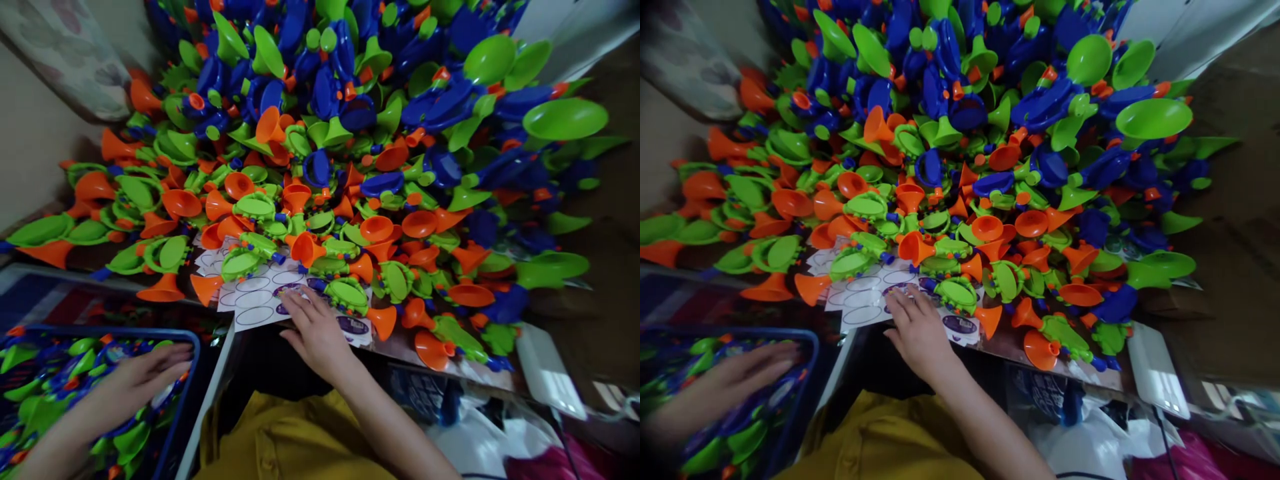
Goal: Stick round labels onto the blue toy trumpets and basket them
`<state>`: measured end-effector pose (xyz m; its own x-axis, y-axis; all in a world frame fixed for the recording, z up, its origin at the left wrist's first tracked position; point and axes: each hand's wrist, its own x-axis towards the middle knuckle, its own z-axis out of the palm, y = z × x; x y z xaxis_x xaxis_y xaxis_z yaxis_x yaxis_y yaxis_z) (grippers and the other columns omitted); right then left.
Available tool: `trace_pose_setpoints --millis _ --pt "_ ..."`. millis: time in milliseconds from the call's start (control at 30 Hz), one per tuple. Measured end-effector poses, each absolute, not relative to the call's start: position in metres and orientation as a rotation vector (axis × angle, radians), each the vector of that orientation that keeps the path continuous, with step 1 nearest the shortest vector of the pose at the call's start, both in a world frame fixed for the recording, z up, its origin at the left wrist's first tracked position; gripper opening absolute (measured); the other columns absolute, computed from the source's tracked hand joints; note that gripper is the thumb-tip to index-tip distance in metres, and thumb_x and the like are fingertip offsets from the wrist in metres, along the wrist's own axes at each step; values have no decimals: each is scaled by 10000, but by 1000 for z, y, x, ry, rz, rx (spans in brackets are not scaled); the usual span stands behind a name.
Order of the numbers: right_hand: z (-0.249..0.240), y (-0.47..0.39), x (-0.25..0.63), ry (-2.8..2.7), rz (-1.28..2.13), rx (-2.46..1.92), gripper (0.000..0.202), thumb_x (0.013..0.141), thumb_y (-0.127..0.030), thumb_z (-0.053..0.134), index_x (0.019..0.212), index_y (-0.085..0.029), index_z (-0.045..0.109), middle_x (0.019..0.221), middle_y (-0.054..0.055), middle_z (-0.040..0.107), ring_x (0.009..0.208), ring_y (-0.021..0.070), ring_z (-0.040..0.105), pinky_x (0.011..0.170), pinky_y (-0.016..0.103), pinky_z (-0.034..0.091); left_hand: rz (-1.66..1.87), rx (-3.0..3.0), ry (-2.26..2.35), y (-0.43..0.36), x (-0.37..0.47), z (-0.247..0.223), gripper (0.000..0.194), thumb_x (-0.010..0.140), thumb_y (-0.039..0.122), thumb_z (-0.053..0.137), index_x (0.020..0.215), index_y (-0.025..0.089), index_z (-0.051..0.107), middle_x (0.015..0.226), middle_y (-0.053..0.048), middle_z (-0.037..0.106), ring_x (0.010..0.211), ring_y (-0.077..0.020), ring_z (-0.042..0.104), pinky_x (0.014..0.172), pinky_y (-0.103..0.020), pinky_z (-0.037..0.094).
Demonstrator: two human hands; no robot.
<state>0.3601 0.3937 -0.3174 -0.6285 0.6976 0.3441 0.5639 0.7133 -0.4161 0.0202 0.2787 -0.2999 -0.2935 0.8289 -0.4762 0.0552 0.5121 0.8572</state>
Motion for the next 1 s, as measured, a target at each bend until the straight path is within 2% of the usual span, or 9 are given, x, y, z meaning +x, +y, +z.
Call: trace_pose_setpoints --millis 67,233,367,467,567,700,767,867,1000 --pt "-326 402 341 -2509 324 -942 514 1016 -218 804 1521 -232 710 1533 124 766 1566 385 597 1286 646 522 842 767 1589 295 50 -307 603 672 662 1020 1050 205 912 1122 -186 889 1032 -374 866 840 -357 713" --pt "-334 396 336 -2510 318 -847 237 1073 -169 731 1211 -332 834 1173 -11 909 1399 267 732 1314 593 459 978 412 1341 318 104 -326 680 900 803 766 1022 146 893 947 -172 886 760 -302 860 633 -321 658" --pt "-319 367 359 -2497 428 -485 171 1078 -293 771 1213 -391 806 1221 -77 896 1393 198 709 1388 505 354 1039 216 1238 319 121 -328 476 822 606 929 1062 199 869 1015 -131 892 900 -375 875 737 -431 719" --pt "-304 356 374 -2341 457 -625 320 1045 -529 782 1339 -406 760 1445 8 814 1512 297 618 1390 610 329 1080 182 1277 317 127 -320 413 700 340 1038 1025 177 844 987 -140 890 854 -355 872 752 -422 732" --pt "-298 360 380 -1996 670 -972 439 1055 -482 758 1467 -343 691 1629 154 637 1521 355 606 1228 579 547 1150 120 1317 315 131 -312 451 626 185 1042 1022 145 831 961 -130 891 768 -310 857 729 -405 737" --pt "-299 370 377 -1688 1050 -1019 265 1041 -309 744 1291 -270 664 1133 72 791 868 180 782 750 285 660 1171 130 1350 312 131 -306 495 627 219 1054 1049 125 814 983 -139 890 785 -306 849 756 -428 743" --pt "-297 373 374 -1692 1007 -1006 143 1011 -217 738 1135 -265 684 929 3 773 741 153 738 692 252 624 1200 298 1425 310 129 -303 539 718 343 1032 1158 141 796 1069 -143 887 900 -320 854 834 -434 733" --pt "-289 373 372 -1739 923 -967 111 997 -150 715 977 -258 733 937 23 804 876 185 789 812 294 658 1464 840 1706 311 126 -292 719 894 431 928 1519 238 629 1457 -137 779 1288 -322 769 1123 -461 630" --pt "-281 368 367 -1817 890 -889 163 1011 -148 725 1079 -276 799 969 39 844 918 205 820 829 311 682 1573 1583 1939 318 128 -268 725 965 415 855 1619 278 574 1643 -125 642 1481 -344 646 1263 -461 496"
